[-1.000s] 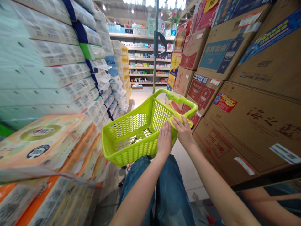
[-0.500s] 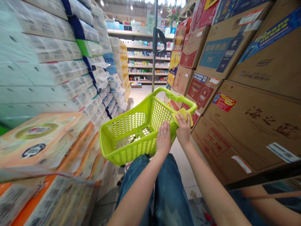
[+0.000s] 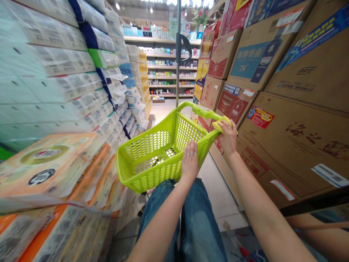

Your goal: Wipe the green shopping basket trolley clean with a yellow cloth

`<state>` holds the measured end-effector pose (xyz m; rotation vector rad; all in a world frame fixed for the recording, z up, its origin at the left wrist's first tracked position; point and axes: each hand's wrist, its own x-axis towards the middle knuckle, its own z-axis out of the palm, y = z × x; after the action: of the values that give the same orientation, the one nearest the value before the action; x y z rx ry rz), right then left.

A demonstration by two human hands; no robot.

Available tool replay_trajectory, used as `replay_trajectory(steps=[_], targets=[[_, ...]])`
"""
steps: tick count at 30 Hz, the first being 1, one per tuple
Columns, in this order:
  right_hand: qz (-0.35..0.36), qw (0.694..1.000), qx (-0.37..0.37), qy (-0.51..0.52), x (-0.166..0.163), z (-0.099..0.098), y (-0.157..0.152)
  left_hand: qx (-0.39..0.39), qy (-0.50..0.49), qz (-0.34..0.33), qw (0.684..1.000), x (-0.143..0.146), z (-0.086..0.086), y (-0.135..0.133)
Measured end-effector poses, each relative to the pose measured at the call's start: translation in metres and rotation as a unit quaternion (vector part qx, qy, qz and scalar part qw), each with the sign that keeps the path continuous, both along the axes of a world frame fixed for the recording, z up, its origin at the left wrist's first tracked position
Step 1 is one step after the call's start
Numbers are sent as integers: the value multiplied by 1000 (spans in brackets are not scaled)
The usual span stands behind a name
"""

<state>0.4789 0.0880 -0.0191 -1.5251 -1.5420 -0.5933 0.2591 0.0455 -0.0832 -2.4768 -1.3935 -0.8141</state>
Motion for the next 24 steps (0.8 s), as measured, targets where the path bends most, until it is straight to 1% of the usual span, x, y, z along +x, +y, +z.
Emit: replay_trajectory(steps=[2, 4, 7, 9, 10, 11, 13, 16, 19, 21, 23, 24], targets=[[-16, 999, 8, 29, -16, -5, -2, 3, -8, 1, 1000, 1, -2, 1], [-24, 999, 2, 38, -42, -15, -10, 8, -11, 3, 1000, 2, -5, 1], [3, 999, -29, 19, -84, -34, -27, 18, -9, 10, 1000, 3, -8, 2], [30, 998, -48, -4, -102, -44, -37, 22, -6, 12, 1000, 4, -8, 3], [41, 997, -57, -18, -106, -47, -40, 22, -4, 13, 1000, 4, -8, 2], [49, 996, -66, -35, -106, -47, -42, 21, -3, 12, 1000, 3, -7, 2], [67, 991, -87, -75, -95, -43, -42, 20, -1, 9, 1000, 3, -6, 2], [72, 986, -98, -117, -60, -26, -32, 19, -1, 5, 1000, 1, -4, 1], [32, 991, -77, -103, -22, -8, -18, 12, 0, 0, 1000, 0, -2, 1], [8, 994, -64, -83, -5, 1, -10, 7, 1, -4, 1000, -1, -1, 0], [-10, 997, -53, -57, -2, 3, -4, 5, -2, -3, 1000, 0, -2, 0], [-21, 998, -46, -41, -5, 2, -3, 6, -4, -2, 1000, 0, -2, 0]])
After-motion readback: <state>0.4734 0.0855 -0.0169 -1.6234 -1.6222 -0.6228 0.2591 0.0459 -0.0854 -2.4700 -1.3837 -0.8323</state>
